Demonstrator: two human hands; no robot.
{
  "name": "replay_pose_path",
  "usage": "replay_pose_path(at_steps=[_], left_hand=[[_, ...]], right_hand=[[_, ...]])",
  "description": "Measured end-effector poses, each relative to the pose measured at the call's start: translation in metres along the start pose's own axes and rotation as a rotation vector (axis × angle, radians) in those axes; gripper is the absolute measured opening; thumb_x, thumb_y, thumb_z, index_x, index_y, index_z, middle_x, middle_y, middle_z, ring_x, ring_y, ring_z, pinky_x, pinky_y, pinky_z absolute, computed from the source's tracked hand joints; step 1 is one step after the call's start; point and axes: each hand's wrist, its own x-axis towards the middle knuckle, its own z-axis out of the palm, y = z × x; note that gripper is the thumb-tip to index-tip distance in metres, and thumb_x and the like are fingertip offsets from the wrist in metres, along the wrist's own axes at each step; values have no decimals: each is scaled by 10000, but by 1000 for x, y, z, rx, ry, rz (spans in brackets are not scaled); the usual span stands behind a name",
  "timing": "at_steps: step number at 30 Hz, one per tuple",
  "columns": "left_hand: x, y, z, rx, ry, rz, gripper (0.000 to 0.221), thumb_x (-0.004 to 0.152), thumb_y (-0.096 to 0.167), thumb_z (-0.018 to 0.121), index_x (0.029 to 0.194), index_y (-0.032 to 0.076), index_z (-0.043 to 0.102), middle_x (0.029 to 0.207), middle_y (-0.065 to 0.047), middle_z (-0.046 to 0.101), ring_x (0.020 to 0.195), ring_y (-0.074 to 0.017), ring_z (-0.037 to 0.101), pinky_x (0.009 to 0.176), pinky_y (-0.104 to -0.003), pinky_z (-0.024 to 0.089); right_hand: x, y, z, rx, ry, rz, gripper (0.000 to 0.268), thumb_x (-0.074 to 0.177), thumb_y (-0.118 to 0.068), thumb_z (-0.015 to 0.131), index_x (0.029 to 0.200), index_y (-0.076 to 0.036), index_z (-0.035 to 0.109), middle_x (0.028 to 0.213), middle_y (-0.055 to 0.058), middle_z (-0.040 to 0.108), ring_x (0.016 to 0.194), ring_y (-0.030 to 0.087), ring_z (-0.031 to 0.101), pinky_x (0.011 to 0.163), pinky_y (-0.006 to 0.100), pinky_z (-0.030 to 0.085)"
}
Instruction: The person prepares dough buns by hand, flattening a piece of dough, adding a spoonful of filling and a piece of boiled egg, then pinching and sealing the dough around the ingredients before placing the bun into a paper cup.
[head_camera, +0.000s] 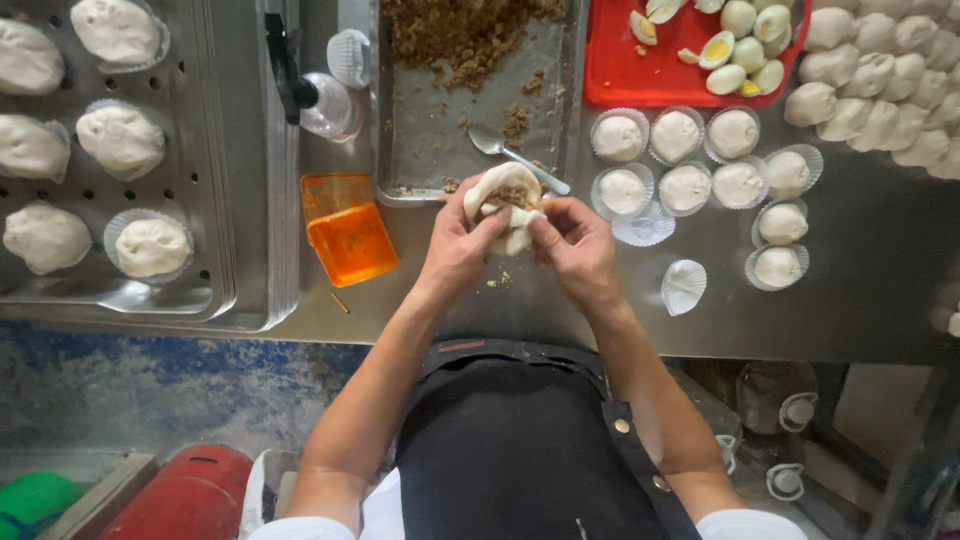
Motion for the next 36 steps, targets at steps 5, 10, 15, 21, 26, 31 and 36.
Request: replay_pose_path(at_steps=[5, 10, 15, 21, 26, 31, 36], left_hand=[[-1, 1, 3, 65, 41, 4, 404, 951, -4, 634, 1351, 21, 586, 1201, -51, 698, 1094, -119, 664, 963, -286, 553], [-6, -7, 4, 16, 22, -47, 385, 936, -48, 590, 1318, 0, 607, 1165, -65, 703, 1062, -133, 670, 932, -298, 562], [-6, -7, 6, 107, 13, -88, 419, 932, -14, 565, 1348, 26, 587, 1192, -68, 690, 1076, -130, 667, 932, -289, 559], [-9, -2, 8, -48, -48, -201, 381, 1041, 71, 521, 1418, 38, 567, 1251, -57, 646, 1090, -119, 614, 931, -282, 544], [-8, 0, 12, 19, -82, -188, 427, 967, 12, 506, 1384, 57, 584, 1231, -43, 663, 1076, -114, 644, 922, -278, 566], [-11, -2, 11, 97, -83, -269, 393, 974, 22, 496, 1347, 45, 618, 1153, -52, 672, 983, -122, 637, 825, -285, 567], [-1, -8, -5, 241, -147, -254, 437, 951, 198, 490, 1320, 28, 650, 1150, -56, 701, 1013, -147, 660, 869, -299, 543]], right_hand=[[-9, -10, 0, -592, 101, -452, 155, 1021, -128, 754, 1087, -15, 671, 925, 40, 661, 773, 82, 610, 703, 232, 507], [-3, -17, -12, 70, -148, -41, 377, 918, -179, 747, 1254, -62, 623, 922, 3, 705, 718, 53, 620, 638, 214, 509], [-4, -6, -13, -237, -29, -147, 245, 999, -144, 738, 1186, -7, 660, 888, 12, 680, 735, 54, 596, 652, 226, 490], [-8, -17, -14, -805, -57, -708, 97, 1014, -27, 698, 1090, -16, 640, 994, 111, 661, 891, 180, 655, 759, 317, 545], [-8, -22, -17, -306, -147, -274, 279, 957, 12, 711, 1197, -32, 574, 1006, 114, 674, 885, 245, 691, 775, 316, 577], [-6, -30, -23, -846, -256, -637, 207, 943, 38, 730, 1121, -24, 646, 995, 152, 673, 903, 272, 688, 765, 373, 567], [-7, -30, -19, -648, -286, -435, 332, 951, -40, 726, 1252, -28, 588, 981, 114, 686, 871, 222, 722, 745, 345, 589]])
